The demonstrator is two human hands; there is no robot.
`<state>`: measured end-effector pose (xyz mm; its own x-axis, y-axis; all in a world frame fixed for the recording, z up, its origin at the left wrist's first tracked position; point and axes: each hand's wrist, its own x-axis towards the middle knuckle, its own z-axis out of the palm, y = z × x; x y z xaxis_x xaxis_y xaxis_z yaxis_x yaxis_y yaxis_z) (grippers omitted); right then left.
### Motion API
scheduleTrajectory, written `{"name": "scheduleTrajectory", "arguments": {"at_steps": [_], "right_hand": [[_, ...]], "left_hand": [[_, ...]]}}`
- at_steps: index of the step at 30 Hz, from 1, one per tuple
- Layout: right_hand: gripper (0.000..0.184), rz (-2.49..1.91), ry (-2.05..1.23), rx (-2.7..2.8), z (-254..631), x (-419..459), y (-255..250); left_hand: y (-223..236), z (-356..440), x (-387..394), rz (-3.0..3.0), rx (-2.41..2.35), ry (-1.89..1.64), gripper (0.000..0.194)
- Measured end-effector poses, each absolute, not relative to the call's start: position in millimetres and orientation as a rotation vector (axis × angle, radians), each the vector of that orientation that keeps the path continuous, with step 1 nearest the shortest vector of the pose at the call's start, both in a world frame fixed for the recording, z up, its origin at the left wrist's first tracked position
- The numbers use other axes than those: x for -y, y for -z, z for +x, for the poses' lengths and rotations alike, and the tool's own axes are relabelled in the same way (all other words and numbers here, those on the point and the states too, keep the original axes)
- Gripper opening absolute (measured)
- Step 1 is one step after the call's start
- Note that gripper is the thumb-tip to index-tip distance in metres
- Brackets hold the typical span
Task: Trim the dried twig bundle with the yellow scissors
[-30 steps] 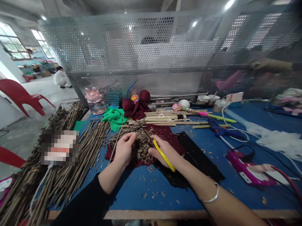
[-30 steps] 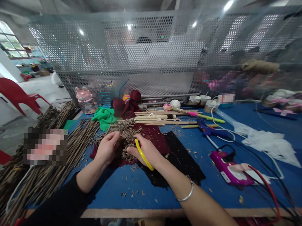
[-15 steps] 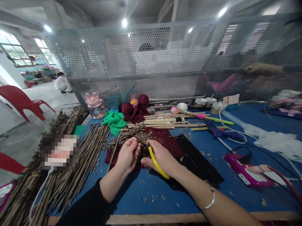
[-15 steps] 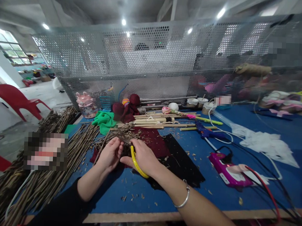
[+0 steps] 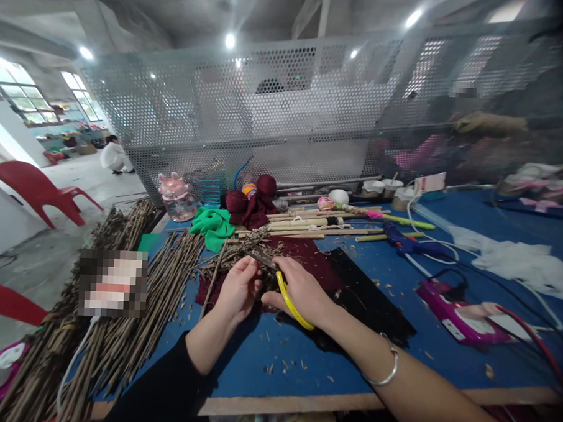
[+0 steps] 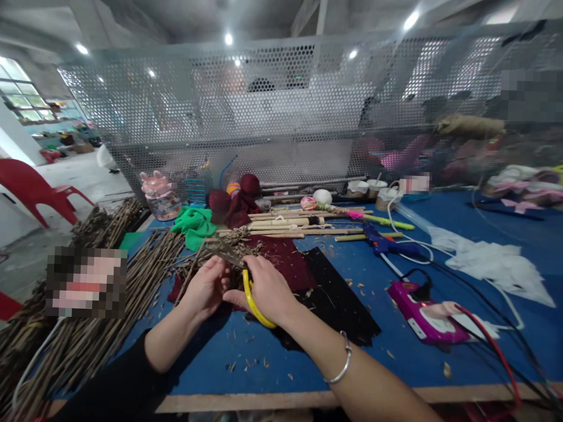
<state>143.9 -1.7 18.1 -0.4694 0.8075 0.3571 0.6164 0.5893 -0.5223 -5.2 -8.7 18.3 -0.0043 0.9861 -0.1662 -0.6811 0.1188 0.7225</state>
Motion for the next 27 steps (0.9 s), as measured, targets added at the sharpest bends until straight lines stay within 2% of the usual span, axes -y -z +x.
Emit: {"name": "scheduleTrajectory", "arguments": {"at_steps": [9,18,24,27], "right_hand": [[0.048,-1.121,-0.520,2.220,146.6,0.3,-23.9],[0.065,-1.115,-0.427,2.248,142.4,4.1,-22.3],[0.049,-1.110,-0.475,2.226,141.8,1.2,-19.3],[0.048,-1.125,-0.473,2.210,146.6,-2.1,-23.4]], "left_hand": [[-13.2,-2.5,9.8,0.740,-0.969,-1.419,0.035],[-10.0,-5.3,7.2,0.690,-0.910,-1.445,0.028],[-11.8,-1.4,11.0,0.808,-0.949,-1.418,0.028],[-14.6,-8.6,8.8,0.941,-1.116,-1.410,0.031]]}}
